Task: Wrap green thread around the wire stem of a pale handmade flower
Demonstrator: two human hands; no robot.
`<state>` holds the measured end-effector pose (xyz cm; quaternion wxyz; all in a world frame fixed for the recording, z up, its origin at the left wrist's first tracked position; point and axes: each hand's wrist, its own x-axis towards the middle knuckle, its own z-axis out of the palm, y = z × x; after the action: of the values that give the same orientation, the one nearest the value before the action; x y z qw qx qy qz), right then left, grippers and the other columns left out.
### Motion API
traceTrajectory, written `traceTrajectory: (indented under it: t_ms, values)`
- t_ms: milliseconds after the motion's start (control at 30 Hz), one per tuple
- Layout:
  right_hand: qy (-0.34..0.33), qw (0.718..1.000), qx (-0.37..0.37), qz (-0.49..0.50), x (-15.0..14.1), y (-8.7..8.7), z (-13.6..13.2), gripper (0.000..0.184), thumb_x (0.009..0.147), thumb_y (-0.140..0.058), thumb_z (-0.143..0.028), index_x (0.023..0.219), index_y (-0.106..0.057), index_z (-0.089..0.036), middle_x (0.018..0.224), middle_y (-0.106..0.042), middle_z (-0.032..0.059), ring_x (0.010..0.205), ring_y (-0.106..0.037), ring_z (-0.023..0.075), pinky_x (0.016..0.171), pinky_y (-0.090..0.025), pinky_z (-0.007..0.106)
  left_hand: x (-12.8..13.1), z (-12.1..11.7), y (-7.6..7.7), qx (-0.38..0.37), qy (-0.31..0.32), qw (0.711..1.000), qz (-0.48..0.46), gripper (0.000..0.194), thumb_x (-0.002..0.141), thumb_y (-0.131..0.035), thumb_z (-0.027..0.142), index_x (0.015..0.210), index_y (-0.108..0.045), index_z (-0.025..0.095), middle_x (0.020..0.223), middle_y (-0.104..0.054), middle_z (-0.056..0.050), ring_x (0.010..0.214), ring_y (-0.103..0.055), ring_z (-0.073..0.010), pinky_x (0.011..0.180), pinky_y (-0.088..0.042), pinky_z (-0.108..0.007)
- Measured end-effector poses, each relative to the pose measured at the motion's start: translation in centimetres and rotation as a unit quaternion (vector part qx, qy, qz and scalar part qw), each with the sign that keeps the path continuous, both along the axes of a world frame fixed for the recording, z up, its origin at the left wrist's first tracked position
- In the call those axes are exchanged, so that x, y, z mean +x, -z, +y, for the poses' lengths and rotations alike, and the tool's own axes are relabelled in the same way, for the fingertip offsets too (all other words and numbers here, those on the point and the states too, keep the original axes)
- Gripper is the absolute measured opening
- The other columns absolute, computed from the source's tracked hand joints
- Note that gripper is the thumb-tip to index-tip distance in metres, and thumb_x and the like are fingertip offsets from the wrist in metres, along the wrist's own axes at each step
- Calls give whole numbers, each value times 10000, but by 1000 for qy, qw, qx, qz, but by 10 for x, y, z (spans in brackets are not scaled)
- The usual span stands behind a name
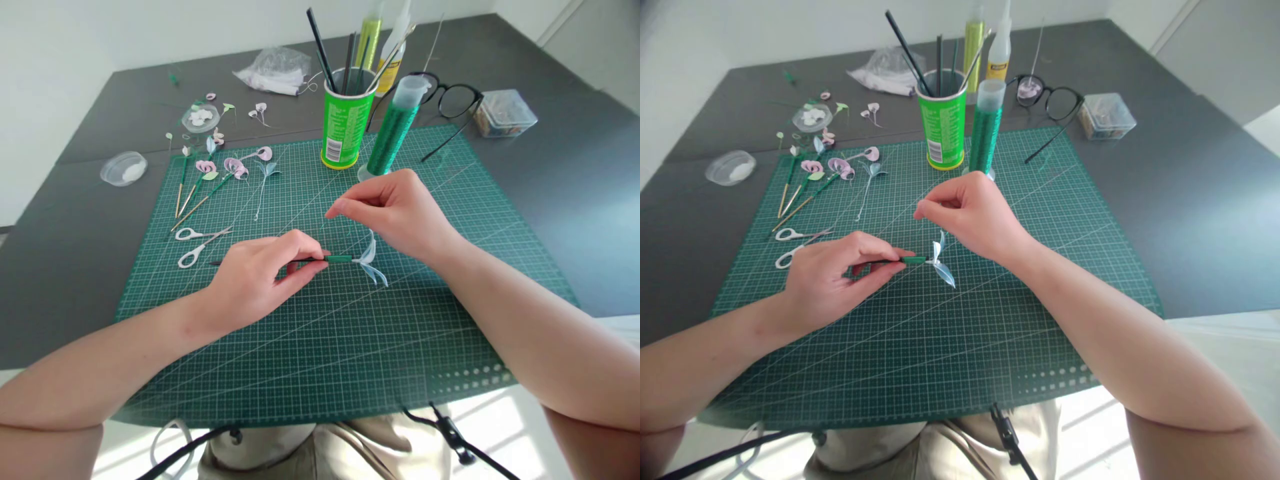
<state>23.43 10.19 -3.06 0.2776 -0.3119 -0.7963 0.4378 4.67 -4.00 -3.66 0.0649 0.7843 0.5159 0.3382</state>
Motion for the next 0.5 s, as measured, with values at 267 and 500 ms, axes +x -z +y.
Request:
traceTrajectory:
  t_ms: [267,500]
  values:
    - [-4,1000,2,-5,0,0,0,214,900,-703,-189,747,-844,-142,551,-562,-9,538,-389,82,507,-252,285,-1,0,-1,28,7,999,39,28,1038,-707,195,1046,-700,220,950,-853,53,747,-794,-75,675,-554,-157]
    - [-14,1000,-4,-7,0,-1,0,217,902,-694,-177,744,-838,-138,511,-487,-30,510,-328,70,492,-201,291,-2,-3,-1,15,8,999,43,62,1047,-698,229,1057,-751,260,919,-852,55,731,-788,-93,688,-564,-187]
